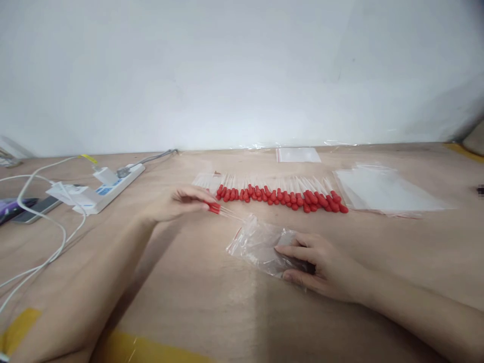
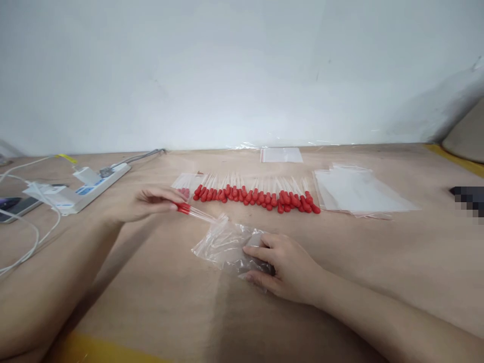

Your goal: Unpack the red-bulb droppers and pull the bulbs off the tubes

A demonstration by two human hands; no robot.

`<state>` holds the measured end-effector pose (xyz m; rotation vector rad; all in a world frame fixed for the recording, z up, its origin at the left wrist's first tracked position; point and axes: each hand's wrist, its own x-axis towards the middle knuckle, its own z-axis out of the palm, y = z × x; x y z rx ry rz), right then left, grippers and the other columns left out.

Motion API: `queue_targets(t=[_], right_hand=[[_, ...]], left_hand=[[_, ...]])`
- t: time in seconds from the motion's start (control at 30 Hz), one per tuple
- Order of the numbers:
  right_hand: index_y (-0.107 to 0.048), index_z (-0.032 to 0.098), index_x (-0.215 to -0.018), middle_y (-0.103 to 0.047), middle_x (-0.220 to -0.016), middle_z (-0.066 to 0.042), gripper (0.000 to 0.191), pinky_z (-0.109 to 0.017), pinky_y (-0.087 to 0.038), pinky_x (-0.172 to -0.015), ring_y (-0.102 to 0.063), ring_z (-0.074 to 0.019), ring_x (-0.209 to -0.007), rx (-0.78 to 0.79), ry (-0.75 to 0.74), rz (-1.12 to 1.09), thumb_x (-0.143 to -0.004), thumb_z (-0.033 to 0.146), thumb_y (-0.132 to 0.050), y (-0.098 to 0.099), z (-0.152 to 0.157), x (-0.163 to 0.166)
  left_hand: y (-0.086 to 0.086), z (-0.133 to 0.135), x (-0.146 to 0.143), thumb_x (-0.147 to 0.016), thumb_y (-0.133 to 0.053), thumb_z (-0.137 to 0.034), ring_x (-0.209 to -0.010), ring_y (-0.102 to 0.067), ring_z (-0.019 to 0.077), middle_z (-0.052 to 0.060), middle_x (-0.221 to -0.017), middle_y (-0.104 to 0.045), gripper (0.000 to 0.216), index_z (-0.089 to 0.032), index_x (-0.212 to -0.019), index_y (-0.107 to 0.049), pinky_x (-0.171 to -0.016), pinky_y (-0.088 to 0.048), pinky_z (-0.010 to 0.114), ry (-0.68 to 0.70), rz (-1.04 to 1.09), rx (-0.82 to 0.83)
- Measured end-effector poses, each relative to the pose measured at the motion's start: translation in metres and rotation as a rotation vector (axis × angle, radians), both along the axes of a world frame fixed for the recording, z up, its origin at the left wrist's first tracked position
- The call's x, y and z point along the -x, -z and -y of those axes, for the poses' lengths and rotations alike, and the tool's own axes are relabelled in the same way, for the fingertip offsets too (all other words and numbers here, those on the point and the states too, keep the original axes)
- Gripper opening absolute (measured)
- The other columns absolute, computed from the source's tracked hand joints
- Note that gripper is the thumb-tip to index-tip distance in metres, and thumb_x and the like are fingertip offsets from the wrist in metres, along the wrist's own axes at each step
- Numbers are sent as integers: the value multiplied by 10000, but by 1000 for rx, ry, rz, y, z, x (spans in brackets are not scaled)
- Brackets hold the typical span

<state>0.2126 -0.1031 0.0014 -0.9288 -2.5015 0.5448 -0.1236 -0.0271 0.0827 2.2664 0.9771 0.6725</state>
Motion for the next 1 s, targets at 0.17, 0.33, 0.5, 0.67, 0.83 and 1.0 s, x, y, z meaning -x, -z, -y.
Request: queue_targets(t=[0.17, 0.33, 0.5, 0.67, 0.83, 1.0], right_hand=[[-581, 212, -1138, -576, -783, -55, 399, -284, -431, -646, -515, -147, -711, 1, 5, -10, -809, 428, -517, -2, 0, 0], [-573, 205, -1152, -573, -788, -58, 400, -288, -428, -657, -514, -151, -721, 0, 0, 11, -811, 407, -517, -3, 0, 0], [-576, 215, -1151, -569, -800, -56, 422, -285, -426, -662, -515, -152, -729, 26, 9, 25, -810, 451, -505, -7, 0, -4], [-578, 220, -1147, -559, -785, -48, 427, -276, -422, -641, -508, -147, -713, 50, -3, 37, -803, 464, -511, -11, -2, -7], [-565, 227, -1156, -563, -826, -51, 418, -289, -431, -675, -511, -153, -752, 42, -7, 34, -801, 443, -523, -12, -2, -7], [-536, 245, -1189, -533, -1106, -98, 470, -388, -400, -832, -487, -218, -983, -87, -48, 72, -781, 478, -539, -15, -5, -7]], left_hand=[[-27, -7, 22, -704, -679, -257, -823, -645, 153, 17, -874, -688, 223, -200, -918, -648, -834, -520, 376, -429, 282, -367], [-8, -28, -23, -748, -608, -239, -796, -645, 145, 50, -880, -672, 206, -154, -934, -590, -750, -532, 285, -467, 125, -626], [21, -48, -64, -803, -485, -157, -759, -623, 153, 53, -865, -670, 143, -161, -885, -603, -696, -491, 270, -255, -406, -757], [31, -50, -70, -802, -482, -158, -780, -618, 181, 67, -835, -659, 160, -158, -868, -628, -689, -472, 284, -150, -584, -698], [23, -20, -75, -834, -491, -233, -901, -599, 181, 75, -963, -652, 196, -165, -939, -641, -814, -467, 318, -65, -333, -613], [25, 30, -88, -887, -413, -239, -1239, -390, 184, 74, -1257, -524, 347, -202, -1221, -498, -1034, -320, 394, 196, -229, -436]])
